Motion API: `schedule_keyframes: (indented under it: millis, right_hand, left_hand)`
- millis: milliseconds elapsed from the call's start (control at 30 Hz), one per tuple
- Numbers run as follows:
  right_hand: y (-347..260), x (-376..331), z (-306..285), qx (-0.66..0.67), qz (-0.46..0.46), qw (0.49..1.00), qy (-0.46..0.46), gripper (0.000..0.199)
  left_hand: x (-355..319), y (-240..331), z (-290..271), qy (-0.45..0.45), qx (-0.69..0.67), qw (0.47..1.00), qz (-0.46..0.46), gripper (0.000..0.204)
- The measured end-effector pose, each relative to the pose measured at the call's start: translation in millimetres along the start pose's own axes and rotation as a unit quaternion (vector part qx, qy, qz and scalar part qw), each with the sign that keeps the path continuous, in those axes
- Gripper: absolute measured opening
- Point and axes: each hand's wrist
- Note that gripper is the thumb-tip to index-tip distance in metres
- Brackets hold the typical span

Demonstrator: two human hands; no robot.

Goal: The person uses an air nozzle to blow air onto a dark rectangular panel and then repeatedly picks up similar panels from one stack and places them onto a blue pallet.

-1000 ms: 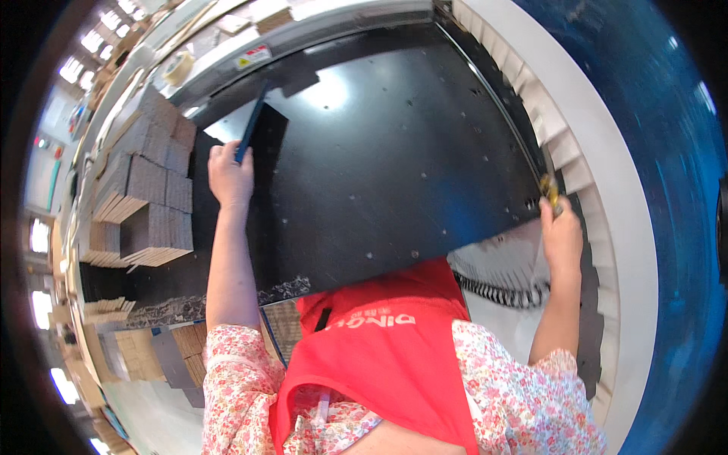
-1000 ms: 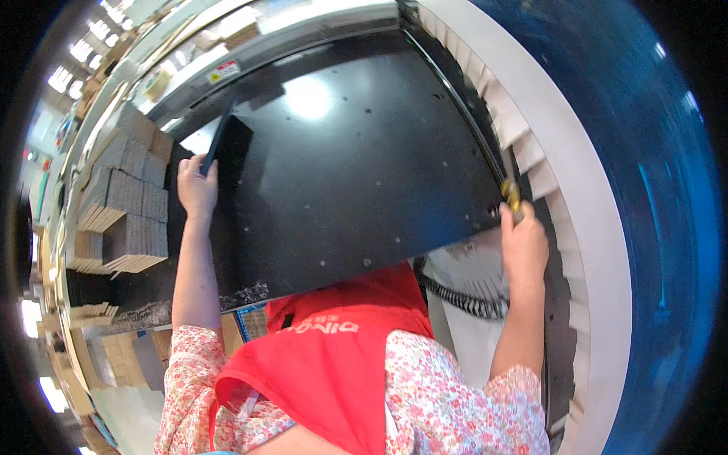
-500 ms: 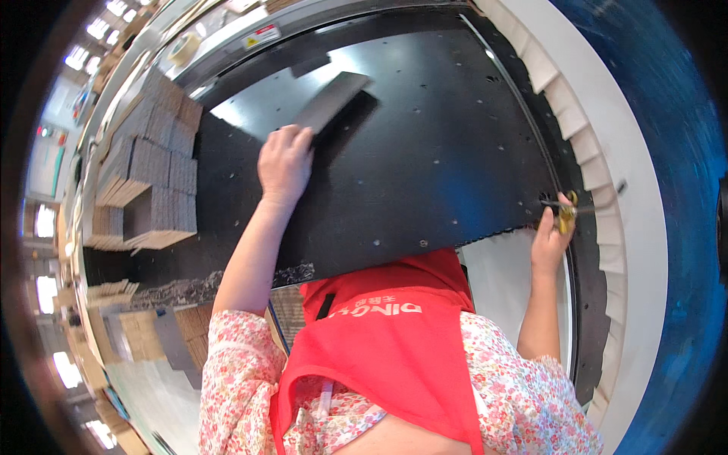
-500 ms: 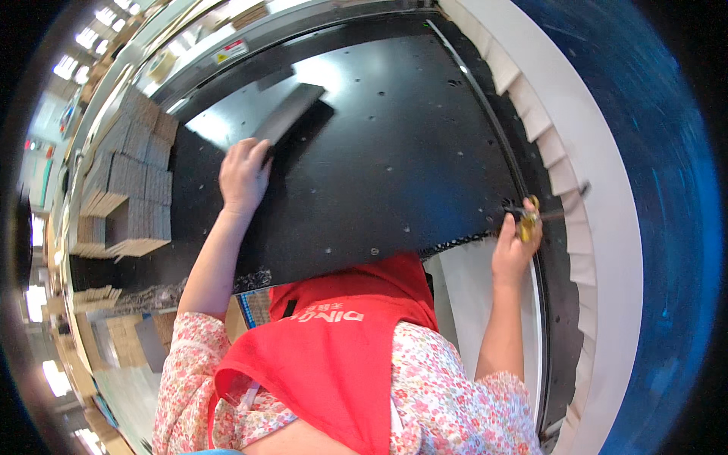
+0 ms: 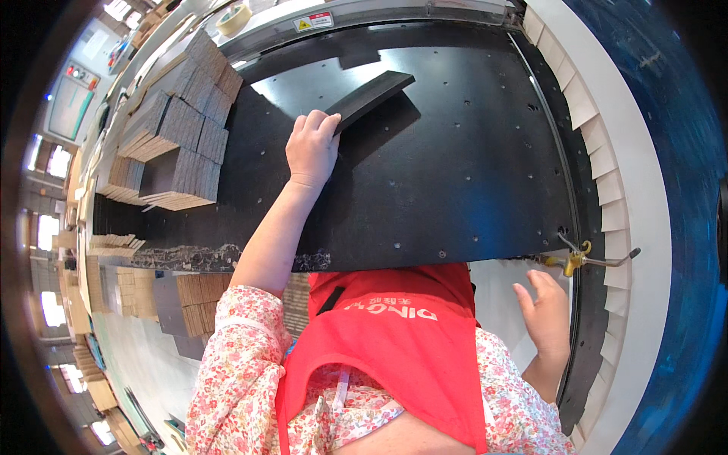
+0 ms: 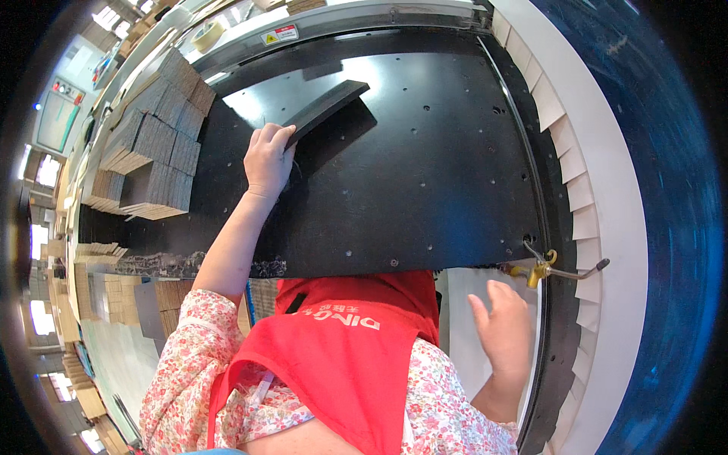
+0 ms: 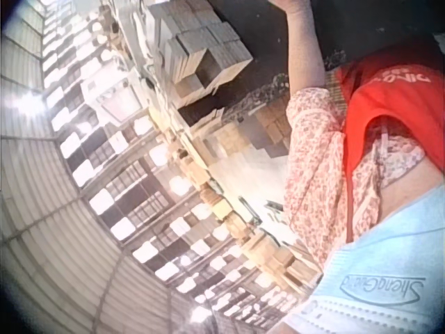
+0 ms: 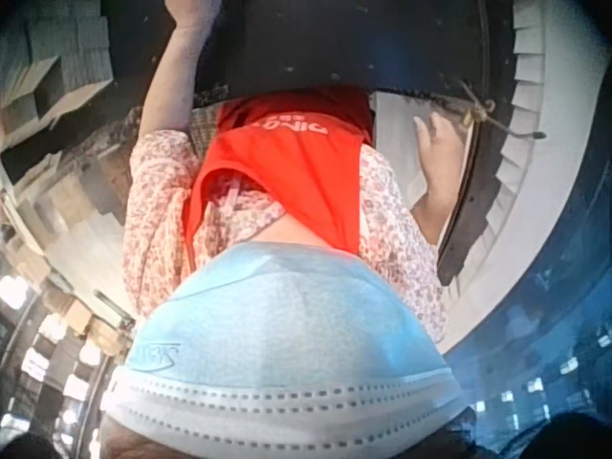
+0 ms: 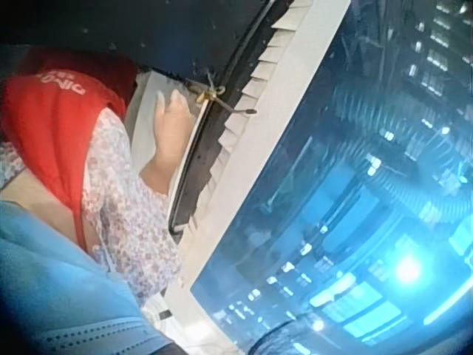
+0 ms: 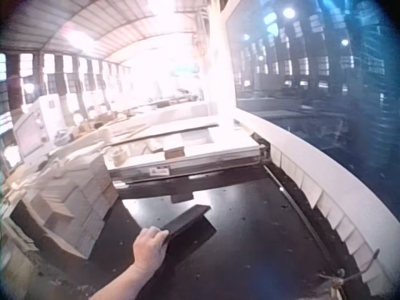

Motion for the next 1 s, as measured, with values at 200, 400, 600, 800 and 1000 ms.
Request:
schedule_keyframes:
  millis: [200, 400, 600, 800, 1000]
  right_hand:
    - [-65, 46, 15, 0.025, -0.243, 0.970, 0.013, 0.033]
    - [-121, 88, 47, 0.113, -0.366, 0.923, -0.032, 0.029]
    - [-152, 101, 79, 0.138, -0.413, 0.893, -0.115, 0.022]
    - [-158, 113, 105, 0.107, -0.485, 0.860, -0.120, 0.017]
    - [-163, 117, 111, 0.093, -0.490, 0.855, -0.139, 0.011]
  left_hand:
    - [-16, -13, -21, 0.057, -0.117, 0.974, -0.188, 0.021]
    - [-57, -29, -79, 0.130, -0.489, 0.719, -0.476, 0.031]
    - [-135, -21, -165, 0.357, -0.599, 0.554, -0.454, 0.030]
    - [-247, -20, -253, 0.630, -0.345, 0.545, -0.433, 0.022]
    - [-398, -21, -301, 0.744, -0.059, 0.443, -0.497, 0.026]
Point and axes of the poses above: each hand's wrist, its own x-axis towards the middle knuckle, its own z-axis out of the palm, y = z × x, and after that the axes turned 7 degrees about z, right-handed
